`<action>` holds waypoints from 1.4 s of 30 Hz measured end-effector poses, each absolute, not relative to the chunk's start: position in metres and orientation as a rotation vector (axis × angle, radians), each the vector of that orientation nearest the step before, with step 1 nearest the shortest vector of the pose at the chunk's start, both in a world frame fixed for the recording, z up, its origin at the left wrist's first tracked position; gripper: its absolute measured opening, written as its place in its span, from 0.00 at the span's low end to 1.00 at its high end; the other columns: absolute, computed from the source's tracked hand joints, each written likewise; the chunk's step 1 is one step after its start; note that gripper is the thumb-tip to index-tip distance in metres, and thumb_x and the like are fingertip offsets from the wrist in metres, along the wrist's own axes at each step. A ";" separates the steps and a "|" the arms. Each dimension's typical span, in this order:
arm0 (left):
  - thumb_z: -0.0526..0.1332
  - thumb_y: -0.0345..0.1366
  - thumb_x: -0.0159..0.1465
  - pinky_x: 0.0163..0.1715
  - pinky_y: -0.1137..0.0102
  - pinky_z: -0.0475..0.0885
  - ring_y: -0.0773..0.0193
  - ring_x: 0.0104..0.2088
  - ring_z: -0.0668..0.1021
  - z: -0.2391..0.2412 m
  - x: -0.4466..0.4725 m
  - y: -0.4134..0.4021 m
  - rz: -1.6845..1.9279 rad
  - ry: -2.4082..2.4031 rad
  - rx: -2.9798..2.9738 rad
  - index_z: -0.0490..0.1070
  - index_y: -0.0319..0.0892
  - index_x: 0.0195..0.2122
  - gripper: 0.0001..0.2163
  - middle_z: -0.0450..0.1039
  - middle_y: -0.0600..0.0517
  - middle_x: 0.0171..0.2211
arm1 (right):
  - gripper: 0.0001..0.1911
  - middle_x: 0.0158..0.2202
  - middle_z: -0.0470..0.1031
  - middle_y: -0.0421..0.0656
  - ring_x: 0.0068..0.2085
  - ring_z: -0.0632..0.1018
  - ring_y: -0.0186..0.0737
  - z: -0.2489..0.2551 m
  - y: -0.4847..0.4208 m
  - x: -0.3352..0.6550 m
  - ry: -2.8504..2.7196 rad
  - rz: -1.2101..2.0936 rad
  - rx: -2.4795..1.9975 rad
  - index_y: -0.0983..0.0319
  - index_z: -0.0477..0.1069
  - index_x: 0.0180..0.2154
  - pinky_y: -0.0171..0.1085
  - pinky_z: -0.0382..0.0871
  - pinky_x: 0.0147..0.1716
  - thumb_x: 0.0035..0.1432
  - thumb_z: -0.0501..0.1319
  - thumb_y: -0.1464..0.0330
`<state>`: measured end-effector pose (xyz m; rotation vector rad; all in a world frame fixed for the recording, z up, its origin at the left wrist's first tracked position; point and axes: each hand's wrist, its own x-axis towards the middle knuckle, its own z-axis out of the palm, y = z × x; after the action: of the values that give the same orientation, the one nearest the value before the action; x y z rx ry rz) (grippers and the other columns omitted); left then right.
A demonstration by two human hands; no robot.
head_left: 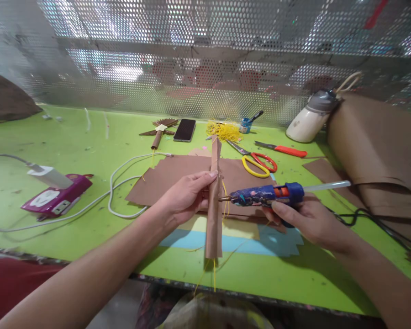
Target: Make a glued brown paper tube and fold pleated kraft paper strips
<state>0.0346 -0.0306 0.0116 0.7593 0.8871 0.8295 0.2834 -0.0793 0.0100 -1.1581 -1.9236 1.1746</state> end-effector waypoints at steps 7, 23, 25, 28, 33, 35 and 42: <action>0.59 0.35 0.62 0.26 0.71 0.75 0.65 0.26 0.77 0.012 0.035 -0.030 0.832 0.866 0.740 0.72 0.37 0.34 0.06 0.73 0.49 0.28 | 0.14 0.24 0.68 0.39 0.26 0.69 0.31 0.015 -0.082 0.282 -1.921 1.205 -1.099 0.62 0.68 0.29 0.29 0.64 0.25 0.63 0.55 0.60; 0.57 0.33 0.64 0.27 0.69 0.76 0.65 0.25 0.77 0.018 0.035 -0.031 0.860 0.894 0.694 0.72 0.37 0.34 0.06 0.73 0.48 0.28 | 0.14 0.24 0.69 0.41 0.27 0.71 0.34 0.014 -0.083 0.285 -1.862 1.274 -1.104 0.62 0.71 0.30 0.31 0.67 0.26 0.61 0.57 0.59; 0.59 0.32 0.63 0.24 0.73 0.75 0.68 0.23 0.76 0.018 0.036 -0.031 0.868 0.899 0.687 0.73 0.36 0.34 0.05 0.73 0.49 0.27 | 0.16 0.24 0.69 0.42 0.26 0.69 0.34 0.011 -0.082 0.285 -1.833 1.241 -1.134 0.63 0.71 0.30 0.31 0.65 0.24 0.62 0.56 0.58; 0.61 0.32 0.61 0.22 0.76 0.73 0.70 0.22 0.75 0.017 0.036 -0.031 0.876 0.912 0.675 0.74 0.36 0.34 0.05 0.72 0.51 0.26 | 0.19 0.25 0.69 0.43 0.25 0.68 0.33 0.008 -0.080 0.285 -1.784 1.211 -1.173 0.64 0.70 0.28 0.32 0.62 0.22 0.61 0.56 0.56; 0.62 0.33 0.60 0.19 0.77 0.71 0.70 0.21 0.74 0.016 0.035 -0.030 0.870 0.911 0.675 0.74 0.37 0.33 0.05 0.73 0.51 0.25 | 0.17 0.26 0.69 0.42 0.25 0.68 0.33 0.011 -0.081 0.285 -1.863 1.189 -1.161 0.64 0.70 0.30 0.33 0.63 0.24 0.63 0.55 0.58; 0.61 0.33 0.61 0.22 0.76 0.73 0.69 0.23 0.76 0.016 0.035 -0.030 0.868 0.915 0.682 0.74 0.36 0.33 0.05 0.74 0.49 0.27 | 0.16 0.25 0.69 0.42 0.25 0.68 0.33 0.015 -0.082 0.283 -1.914 1.160 -1.138 0.64 0.70 0.31 0.32 0.64 0.25 0.63 0.55 0.59; 0.57 0.31 0.63 0.27 0.68 0.77 0.65 0.25 0.77 0.020 0.037 -0.031 0.886 0.932 0.678 0.73 0.36 0.33 0.07 0.74 0.48 0.27 | 0.14 0.24 0.70 0.41 0.31 0.74 0.37 0.021 -0.087 0.279 -1.924 1.257 -1.086 0.61 0.69 0.27 0.33 0.71 0.34 0.61 0.57 0.61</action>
<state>0.0369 -0.0309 0.0204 0.6776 0.9320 0.8861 0.2791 -0.0867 0.0215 -1.0859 -1.9241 1.2574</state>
